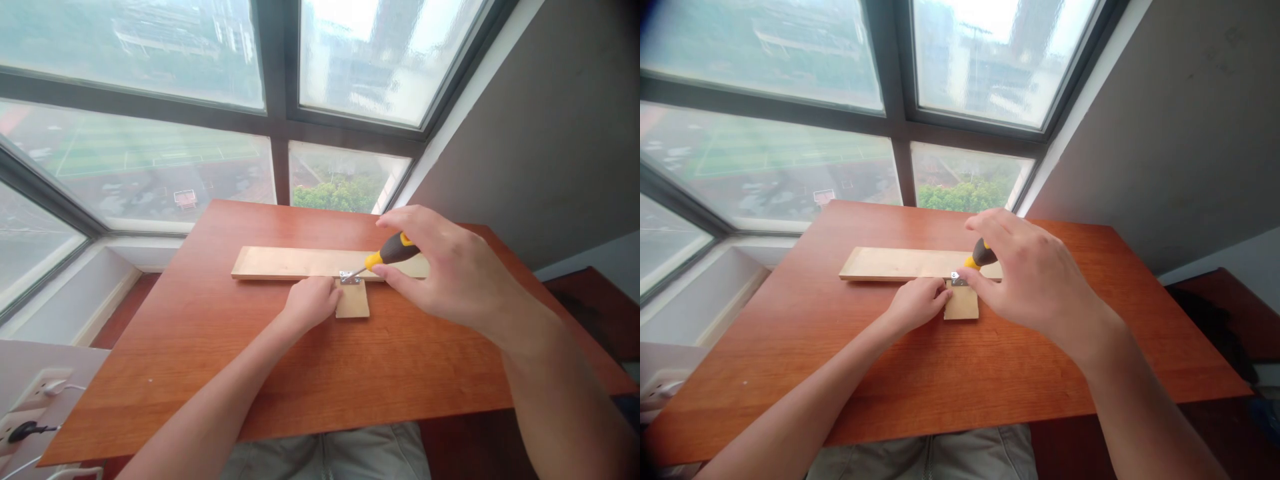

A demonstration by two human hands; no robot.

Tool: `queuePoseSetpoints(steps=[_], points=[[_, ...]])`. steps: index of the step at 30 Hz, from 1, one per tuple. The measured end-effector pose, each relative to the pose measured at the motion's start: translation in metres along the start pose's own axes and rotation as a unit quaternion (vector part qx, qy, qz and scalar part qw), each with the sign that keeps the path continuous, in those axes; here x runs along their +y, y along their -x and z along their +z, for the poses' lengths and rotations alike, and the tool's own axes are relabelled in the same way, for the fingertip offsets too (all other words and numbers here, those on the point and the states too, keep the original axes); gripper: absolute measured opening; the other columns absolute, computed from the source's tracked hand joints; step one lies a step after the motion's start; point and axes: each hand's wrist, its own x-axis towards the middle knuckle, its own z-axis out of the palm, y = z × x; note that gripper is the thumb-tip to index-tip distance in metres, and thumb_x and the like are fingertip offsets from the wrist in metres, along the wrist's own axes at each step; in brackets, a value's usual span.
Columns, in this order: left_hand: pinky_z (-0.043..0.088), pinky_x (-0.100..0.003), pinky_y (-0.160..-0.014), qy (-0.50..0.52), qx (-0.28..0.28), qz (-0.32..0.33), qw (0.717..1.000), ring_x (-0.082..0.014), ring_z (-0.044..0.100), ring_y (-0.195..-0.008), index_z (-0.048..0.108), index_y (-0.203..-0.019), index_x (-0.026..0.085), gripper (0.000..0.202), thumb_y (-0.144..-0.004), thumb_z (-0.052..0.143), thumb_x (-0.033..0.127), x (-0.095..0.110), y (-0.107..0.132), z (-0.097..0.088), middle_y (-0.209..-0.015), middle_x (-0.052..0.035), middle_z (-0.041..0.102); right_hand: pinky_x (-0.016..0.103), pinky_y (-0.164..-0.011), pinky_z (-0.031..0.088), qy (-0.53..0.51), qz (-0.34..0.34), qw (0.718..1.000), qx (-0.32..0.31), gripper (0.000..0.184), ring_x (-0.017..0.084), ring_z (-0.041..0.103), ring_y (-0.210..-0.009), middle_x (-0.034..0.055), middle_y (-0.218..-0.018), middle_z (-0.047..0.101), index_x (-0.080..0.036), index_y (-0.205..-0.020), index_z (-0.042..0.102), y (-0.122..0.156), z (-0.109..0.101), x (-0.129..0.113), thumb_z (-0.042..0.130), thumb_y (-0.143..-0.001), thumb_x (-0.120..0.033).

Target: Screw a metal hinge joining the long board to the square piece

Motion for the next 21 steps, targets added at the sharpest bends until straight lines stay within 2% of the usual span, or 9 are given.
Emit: queuePoseSetpoints(steps=[3,7,9,14,21], points=[[0.049,-0.033,-0.067,0.0,0.0,0.002,1.0,-0.0268,0.07,-0.086,0.062,-0.077,0.022,0.032,-0.094,0.043,0.042,0.0,0.0,0.0,-0.093,-0.0069,0.074,0.038,-0.077,0.054,0.011,0.055,0.998,0.028,0.031,0.024,0.072,-0.085,0.0012,-0.097,0.076,-0.023,-0.116,0.063,-0.002,0.006,-0.002,0.065,-0.088,-0.036],[0.048,-0.032,-0.068,-0.001,0.0,0.002,1.0,-0.0261,0.07,-0.087,0.061,-0.076,0.022,0.032,-0.094,0.043,0.043,-0.001,0.0,0.001,-0.092,-0.0063,0.074,0.031,-0.081,0.053,-0.052,0.029,0.998,0.027,0.036,0.019,0.07,-0.092,0.0011,-0.113,0.072,-0.024,-0.118,0.06,-0.003,0.006,-0.002,0.067,-0.083,-0.019],[0.048,-0.031,-0.067,-0.003,0.002,0.002,1.0,-0.0258,0.07,-0.087,0.061,-0.077,0.022,0.032,-0.094,0.043,0.043,-0.001,0.0,0.002,-0.093,-0.0065,0.074,0.029,-0.08,0.053,-0.068,0.02,0.997,0.012,0.037,0.017,0.068,-0.093,0.0009,-0.114,0.07,-0.024,-0.116,0.06,-0.002,0.004,-0.001,0.066,-0.08,-0.015],[0.046,-0.03,-0.066,-0.005,0.007,0.002,1.0,-0.0252,0.069,-0.087,0.061,-0.077,0.022,0.032,-0.094,0.043,0.043,-0.002,-0.001,0.003,-0.094,-0.0065,0.074,0.031,-0.069,0.05,-0.048,0.056,0.997,0.003,0.02,0.017,0.067,-0.075,-0.0019,-0.093,0.072,-0.025,-0.1,0.061,-0.001,0.0,0.0,0.067,-0.081,-0.021],[0.048,-0.032,-0.067,0.0,0.0,0.004,1.0,-0.0262,0.07,-0.087,0.061,-0.077,0.022,0.032,-0.094,0.043,0.043,-0.001,0.0,0.001,-0.092,-0.0068,0.074,0.032,-0.068,0.053,-0.049,0.043,0.997,0.038,0.017,0.021,0.071,-0.08,0.0014,-0.094,0.074,-0.025,-0.098,0.062,0.001,-0.01,0.0,0.063,-0.082,-0.02]])
